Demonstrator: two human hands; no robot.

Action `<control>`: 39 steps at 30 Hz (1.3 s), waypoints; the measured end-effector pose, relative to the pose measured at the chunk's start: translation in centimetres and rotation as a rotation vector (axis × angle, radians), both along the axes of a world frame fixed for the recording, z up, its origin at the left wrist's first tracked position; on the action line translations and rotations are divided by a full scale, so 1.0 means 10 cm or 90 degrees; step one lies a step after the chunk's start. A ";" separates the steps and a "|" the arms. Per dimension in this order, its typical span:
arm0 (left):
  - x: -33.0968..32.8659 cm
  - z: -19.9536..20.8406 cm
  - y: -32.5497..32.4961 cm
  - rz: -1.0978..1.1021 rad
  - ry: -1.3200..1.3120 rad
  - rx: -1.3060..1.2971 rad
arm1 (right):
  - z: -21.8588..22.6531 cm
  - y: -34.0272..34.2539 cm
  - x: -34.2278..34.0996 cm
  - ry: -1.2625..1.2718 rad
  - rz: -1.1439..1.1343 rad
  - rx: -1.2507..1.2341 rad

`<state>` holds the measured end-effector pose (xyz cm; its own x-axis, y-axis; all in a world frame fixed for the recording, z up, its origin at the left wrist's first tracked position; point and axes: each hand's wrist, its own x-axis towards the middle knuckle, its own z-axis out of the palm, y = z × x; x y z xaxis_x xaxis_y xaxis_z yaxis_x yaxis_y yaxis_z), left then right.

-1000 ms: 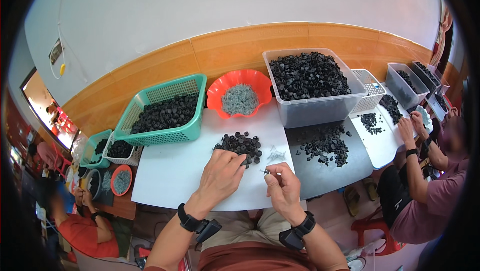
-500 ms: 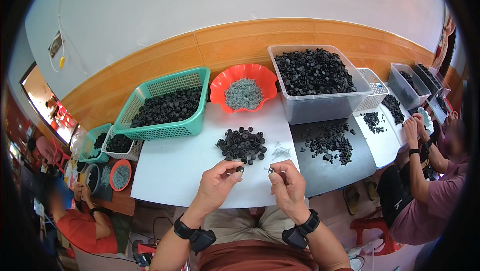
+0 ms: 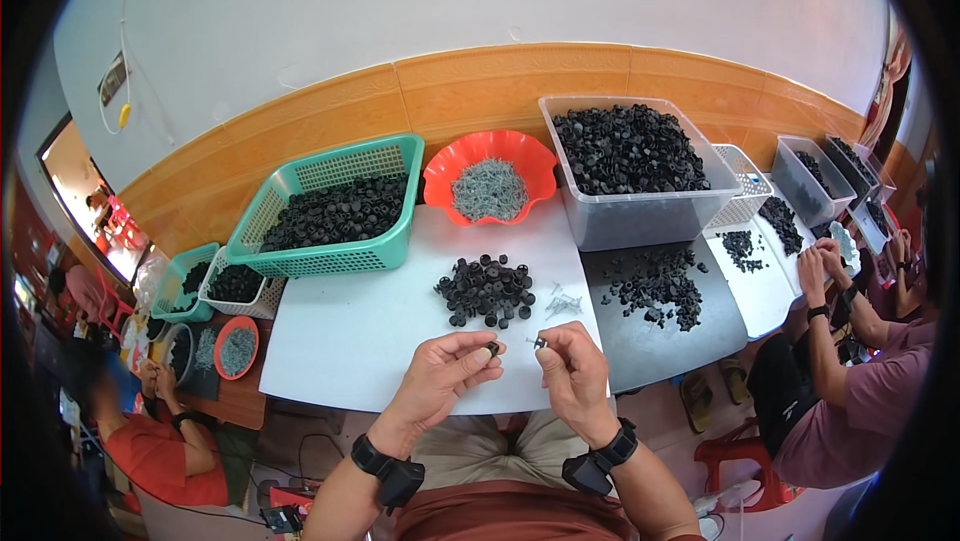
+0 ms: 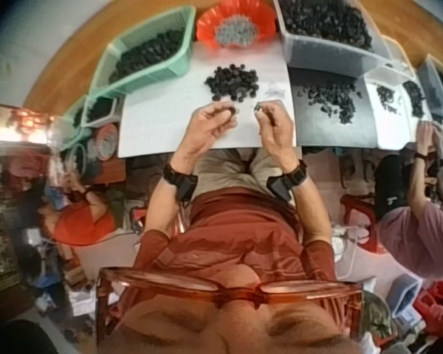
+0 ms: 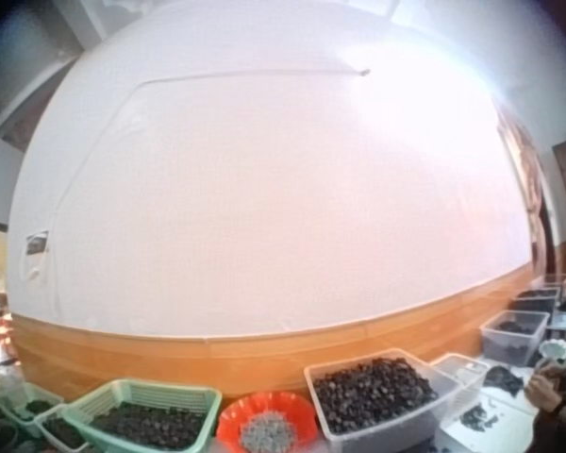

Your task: Manually assembling and sorting small black plastic or rubber components at a workstation.

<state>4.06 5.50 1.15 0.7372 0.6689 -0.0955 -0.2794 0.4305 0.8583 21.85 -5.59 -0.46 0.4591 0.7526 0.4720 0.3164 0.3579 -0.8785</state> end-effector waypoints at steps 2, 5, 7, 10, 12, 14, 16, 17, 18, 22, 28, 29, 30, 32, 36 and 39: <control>0.00 -0.02 0.01 -0.013 -0.026 -0.024 | 0.00 0.00 0.00 -0.006 -0.002 -0.004; -0.01 -0.05 0.03 -0.015 -0.051 -0.064 | 0.01 0.00 -0.01 -0.015 0.001 -0.006; -0.02 -0.08 0.05 -0.017 -0.093 -0.114 | 0.01 0.01 -0.01 -0.018 0.004 -0.004; -0.01 -0.10 0.08 -0.008 -0.116 -0.146 | 0.02 0.01 -0.01 -0.025 0.005 -0.009; -0.01 -0.11 0.09 -0.006 -0.121 -0.155 | 0.03 0.01 -0.01 -0.034 0.009 -0.010; -0.02 -0.12 0.10 -0.003 -0.125 -0.165 | 0.05 0.02 -0.01 -0.038 0.012 -0.014; -0.03 -0.13 0.10 -0.006 -0.134 -0.176 | 0.06 0.02 -0.01 -0.040 0.013 -0.018; -0.03 -0.14 0.10 -0.006 -0.132 -0.177 | 0.06 0.02 -0.01 -0.043 0.014 -0.011; -0.03 -0.15 0.11 -0.011 -0.140 -0.182 | 0.07 0.02 -0.01 -0.046 0.014 -0.005; -0.04 -0.15 0.10 -0.011 -0.156 -0.197 | 0.12 0.03 -0.07 -0.043 0.023 -0.021; -0.04 -0.18 0.11 -0.019 -0.170 -0.203 | 0.20 0.13 -0.15 -0.115 0.055 0.016; -0.04 -0.18 0.11 -0.019 -0.170 -0.204 | 0.21 0.14 -0.16 -0.129 0.054 0.013; -0.04 -0.18 0.11 -0.023 -0.175 -0.205 | 0.22 0.15 -0.16 -0.142 0.054 0.010; -0.04 -0.18 0.11 -0.028 -0.181 -0.208 | 0.23 0.17 -0.18 -0.141 0.056 0.009; -0.04 -0.18 0.11 -0.033 -0.185 -0.211 | 0.24 0.20 -0.19 -0.148 0.057 0.001; -0.04 -0.18 0.11 -0.035 -0.183 -0.210 | 0.26 0.21 -0.19 -0.156 0.053 -0.016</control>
<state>3.70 6.57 -0.64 0.7986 0.5960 -0.0840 -0.4555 0.6897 0.5629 19.90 -3.45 2.10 0.2696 0.7955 0.5427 0.4914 0.3710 -0.7879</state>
